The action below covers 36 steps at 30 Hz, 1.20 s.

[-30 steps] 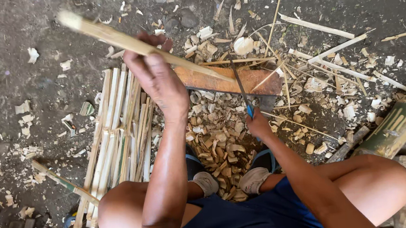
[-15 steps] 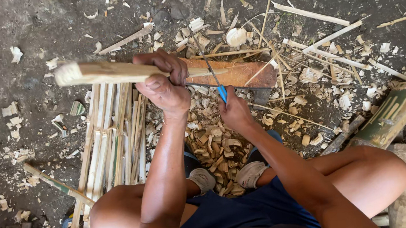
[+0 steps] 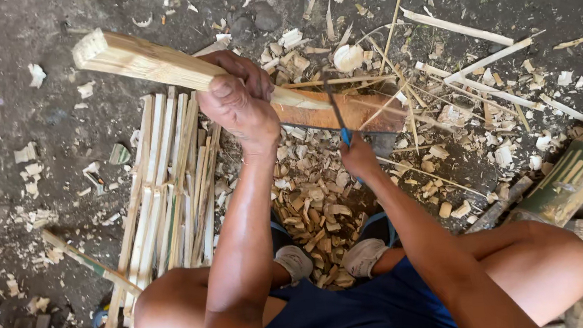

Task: The person sits on the floor and uses a knife to shave the surface of bamboo sticks. They repeatedly hold each stick against a wooden block and scrape it to remove the outer layer, then place the finished sticks into a pile.

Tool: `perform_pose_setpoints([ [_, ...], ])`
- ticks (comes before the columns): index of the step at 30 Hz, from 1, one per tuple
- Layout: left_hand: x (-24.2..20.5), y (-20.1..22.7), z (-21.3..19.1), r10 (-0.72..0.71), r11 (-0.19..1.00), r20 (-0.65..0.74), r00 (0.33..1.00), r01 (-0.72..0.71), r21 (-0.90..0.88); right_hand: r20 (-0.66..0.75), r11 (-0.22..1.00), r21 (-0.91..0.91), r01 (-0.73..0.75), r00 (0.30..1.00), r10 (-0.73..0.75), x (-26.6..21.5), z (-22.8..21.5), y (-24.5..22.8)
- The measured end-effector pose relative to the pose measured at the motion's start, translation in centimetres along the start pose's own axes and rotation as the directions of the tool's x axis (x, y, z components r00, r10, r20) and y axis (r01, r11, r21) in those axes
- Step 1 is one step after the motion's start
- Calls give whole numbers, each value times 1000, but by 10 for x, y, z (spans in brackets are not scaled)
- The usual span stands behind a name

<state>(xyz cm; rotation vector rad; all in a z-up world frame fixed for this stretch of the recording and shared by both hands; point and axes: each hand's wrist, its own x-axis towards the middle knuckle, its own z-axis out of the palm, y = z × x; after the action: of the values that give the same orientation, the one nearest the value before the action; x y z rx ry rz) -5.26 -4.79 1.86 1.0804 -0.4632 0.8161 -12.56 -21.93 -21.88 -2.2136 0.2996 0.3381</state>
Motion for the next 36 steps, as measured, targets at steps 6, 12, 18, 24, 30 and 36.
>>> perform_pose_setpoints([
  [6,-13,-15,0,23,995,-43,999,-18,98,-71,957,103,272,962,-265,-52,-23,-70],
  [12,-14,-17,-10,-64,997,-97,993,67,26,-106,906,32,423,902,-417,-51,-12,-78],
  [18,-10,-19,-15,-42,998,-81,996,45,44,-28,1000,-29,-10,1000,9,7,-5,8],
  [24,-12,-16,-4,-68,993,-140,988,80,85,5,1000,-7,-6,1000,6,-4,9,2],
  [30,-27,-33,-4,-92,991,-175,980,107,77,-114,976,17,216,971,-212,-12,30,-12],
  [36,-16,-44,-22,-74,995,-52,996,78,67,-101,972,-232,38,993,-63,16,-7,19],
])
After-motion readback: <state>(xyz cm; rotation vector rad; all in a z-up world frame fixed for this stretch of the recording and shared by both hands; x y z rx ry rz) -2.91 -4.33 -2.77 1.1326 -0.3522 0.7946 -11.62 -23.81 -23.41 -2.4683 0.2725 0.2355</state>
